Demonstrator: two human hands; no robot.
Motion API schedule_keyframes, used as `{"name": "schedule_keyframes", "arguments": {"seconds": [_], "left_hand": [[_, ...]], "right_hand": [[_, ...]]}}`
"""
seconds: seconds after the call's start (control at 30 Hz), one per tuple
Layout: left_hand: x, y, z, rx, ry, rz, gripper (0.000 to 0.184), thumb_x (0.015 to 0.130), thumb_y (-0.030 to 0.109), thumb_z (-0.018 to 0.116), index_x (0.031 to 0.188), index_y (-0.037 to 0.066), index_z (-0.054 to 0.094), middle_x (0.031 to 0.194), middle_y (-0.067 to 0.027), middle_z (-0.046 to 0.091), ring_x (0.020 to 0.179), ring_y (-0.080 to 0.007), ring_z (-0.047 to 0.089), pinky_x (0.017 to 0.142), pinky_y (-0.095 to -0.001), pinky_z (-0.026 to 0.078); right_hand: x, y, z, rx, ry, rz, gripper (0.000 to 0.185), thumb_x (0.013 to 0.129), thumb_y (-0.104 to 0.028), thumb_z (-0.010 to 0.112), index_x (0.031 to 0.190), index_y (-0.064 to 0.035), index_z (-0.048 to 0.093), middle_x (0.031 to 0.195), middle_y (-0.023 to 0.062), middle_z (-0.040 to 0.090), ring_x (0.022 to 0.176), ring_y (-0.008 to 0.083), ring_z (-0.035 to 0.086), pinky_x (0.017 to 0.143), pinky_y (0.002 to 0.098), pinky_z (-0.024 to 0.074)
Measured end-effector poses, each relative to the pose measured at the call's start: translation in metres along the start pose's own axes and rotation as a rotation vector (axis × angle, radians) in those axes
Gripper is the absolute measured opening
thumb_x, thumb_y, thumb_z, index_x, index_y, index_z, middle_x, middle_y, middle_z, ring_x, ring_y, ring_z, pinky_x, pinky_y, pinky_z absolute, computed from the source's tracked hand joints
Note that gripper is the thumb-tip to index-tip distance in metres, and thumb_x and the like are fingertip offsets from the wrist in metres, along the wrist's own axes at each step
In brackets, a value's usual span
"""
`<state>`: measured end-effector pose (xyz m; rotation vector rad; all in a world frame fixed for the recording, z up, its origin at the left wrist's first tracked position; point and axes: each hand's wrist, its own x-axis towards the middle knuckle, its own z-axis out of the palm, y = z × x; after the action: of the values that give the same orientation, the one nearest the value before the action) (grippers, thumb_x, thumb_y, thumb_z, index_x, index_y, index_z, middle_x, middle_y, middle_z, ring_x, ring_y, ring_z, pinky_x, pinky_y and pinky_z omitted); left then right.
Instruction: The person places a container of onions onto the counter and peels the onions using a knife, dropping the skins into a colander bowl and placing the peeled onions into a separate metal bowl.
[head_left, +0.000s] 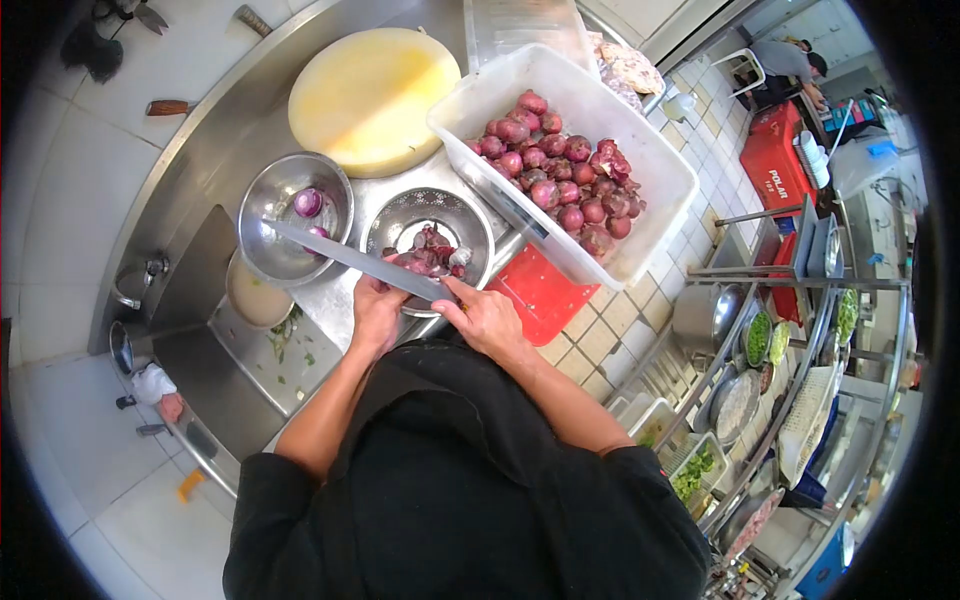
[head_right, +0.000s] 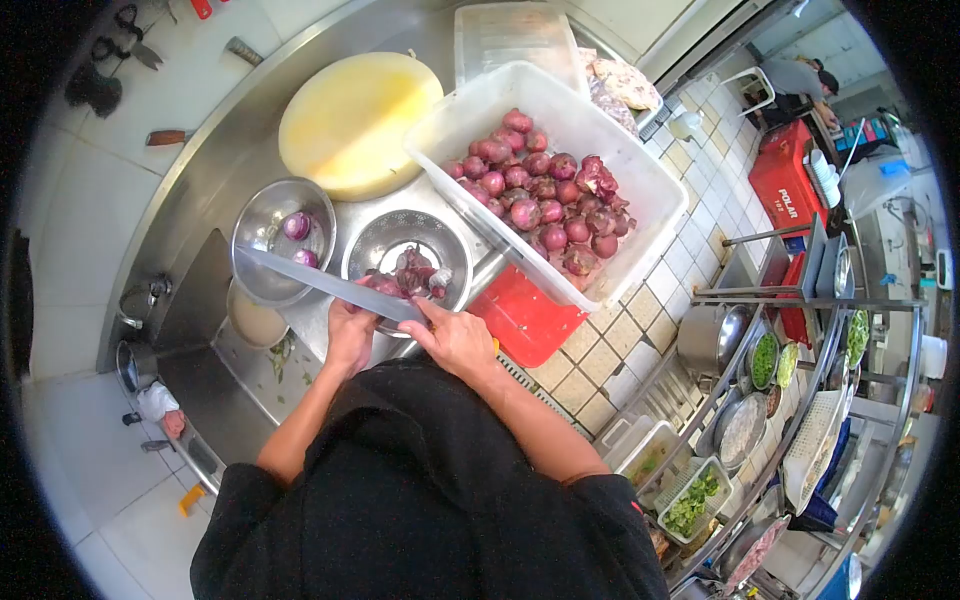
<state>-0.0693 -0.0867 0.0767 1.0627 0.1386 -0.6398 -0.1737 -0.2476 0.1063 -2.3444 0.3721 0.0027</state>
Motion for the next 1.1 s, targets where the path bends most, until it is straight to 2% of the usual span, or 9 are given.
{"name": "schedule_keyframes", "arguments": {"seconds": [0.2,0.33,0.57,0.67,0.8,0.9,0.93,1.03,1.1], "left_hand": [[0.001,0.002,-0.006,0.028,-0.072,0.042,0.038,0.09,-0.008,0.06,0.126,-0.005,0.047,0.123,-0.0165,0.06,0.11,-0.0236,0.063,0.098,-0.0346,0.052],[0.014,0.004,-0.011,0.113,-0.058,0.094,0.032,0.091,-0.001,0.061,0.122,-0.002,0.053,0.117,-0.0131,0.063,0.107,-0.0237,0.063,0.091,-0.0388,0.055],[-0.003,0.017,-0.003,0.018,-0.131,-0.103,0.039,0.09,-0.003,0.062,0.126,-0.006,0.05,0.113,-0.0133,0.064,0.105,-0.0228,0.065,0.095,-0.0371,0.055],[-0.008,0.033,-0.008,-0.024,-0.166,-0.091,0.038,0.089,0.001,0.065,0.124,-0.004,0.051,0.113,-0.011,0.063,0.103,-0.0206,0.065,0.092,-0.0389,0.058],[0.003,0.039,-0.011,-0.01,-0.194,-0.265,0.043,0.088,0.002,0.067,0.128,0.0,0.052,0.112,-0.0087,0.062,0.098,-0.0199,0.067,0.09,-0.039,0.059],[0.016,0.034,-0.01,0.318,-0.21,-0.238,0.048,0.084,0.005,0.072,0.128,-0.001,0.053,0.109,-0.0085,0.064,0.095,-0.0185,0.067,0.087,-0.035,0.058],[0.021,0.027,-0.015,0.659,-0.24,-0.004,0.056,0.08,0.007,0.078,0.128,-0.004,0.052,0.107,-0.0089,0.065,0.095,-0.0172,0.066,0.085,-0.0313,0.056],[0.024,0.023,-0.013,0.645,-0.163,0.089,0.059,0.077,0.006,0.08,0.126,-0.008,0.051,0.107,-0.0105,0.066,0.096,-0.0164,0.065,0.085,-0.0291,0.054],[0.021,0.022,-0.008,0.346,-0.096,0.123,0.051,0.08,0.0,0.075,0.124,-0.008,0.051,0.109,-0.0136,0.066,0.098,-0.0193,0.066,0.089,-0.0317,0.054]], "right_hand": [[-0.01,0.022,0.002,0.03,-0.023,0.032,0.06,0.093,-0.06,0.051,0.12,-0.0085,0.065,0.078,0.0229,0.068,0.077,0.044,0.067,0.067,0.0522,0.0527],[-0.003,0.008,-0.003,0.043,-0.055,0.111,0.059,0.094,-0.061,0.05,0.118,-0.0093,0.064,0.078,0.0228,0.068,0.08,0.045,0.067,0.069,0.0532,0.0522],[-0.013,0.022,0.003,0.033,-0.042,0.061,0.057,0.095,-0.06,0.049,0.124,-0.0133,0.064,0.089,0.0221,0.07,0.086,0.0432,0.067,0.074,0.0517,0.0524],[-0.027,0.053,-0.001,0.012,-0.063,0.264,0.055,0.095,-0.058,0.05,0.127,-0.0149,0.064,0.095,0.0216,0.07,0.091,0.0416,0.067,0.079,0.05,0.0522],[-0.024,0.046,-0.026,0.138,-0.2,0.354,0.051,0.097,-0.053,0.051,0.124,-0.0126,0.067,0.102,0.0218,0.07,0.102,0.0397,0.065,0.09,0.0474,0.0497],[-0.013,0.041,-0.014,0.215,-0.152,0.253,0.053,0.097,-0.052,0.051,0.124,-0.0082,0.066,0.104,0.0235,0.069,0.103,0.0394,0.065,0.091,0.0473,0.0494],[-0.011,0.039,-0.009,0.189,-0.113,0.224,0.056,0.097,-0.052,0.051,0.125,-0.0054,0.065,0.102,0.0255,0.069,0.1,0.0412,0.066,0.088,0.0486,0.0502],[-0.009,0.016,-0.021,0.077,-0.172,0.215,0.053,0.1,-0.049,0.048,0.128,-0.0064,0.063,0.101,0.0261,0.068,0.098,0.0437,0.066,0.086,0.0475,0.05],[-0.012,0.012,-0.022,0.039,-0.157,0.205,0.057,0.098,-0.053,0.049,0.128,-0.0067,0.063,0.095,0.0268,0.068,0.093,0.0448,0.066,0.083,0.0503,0.0507]]}}
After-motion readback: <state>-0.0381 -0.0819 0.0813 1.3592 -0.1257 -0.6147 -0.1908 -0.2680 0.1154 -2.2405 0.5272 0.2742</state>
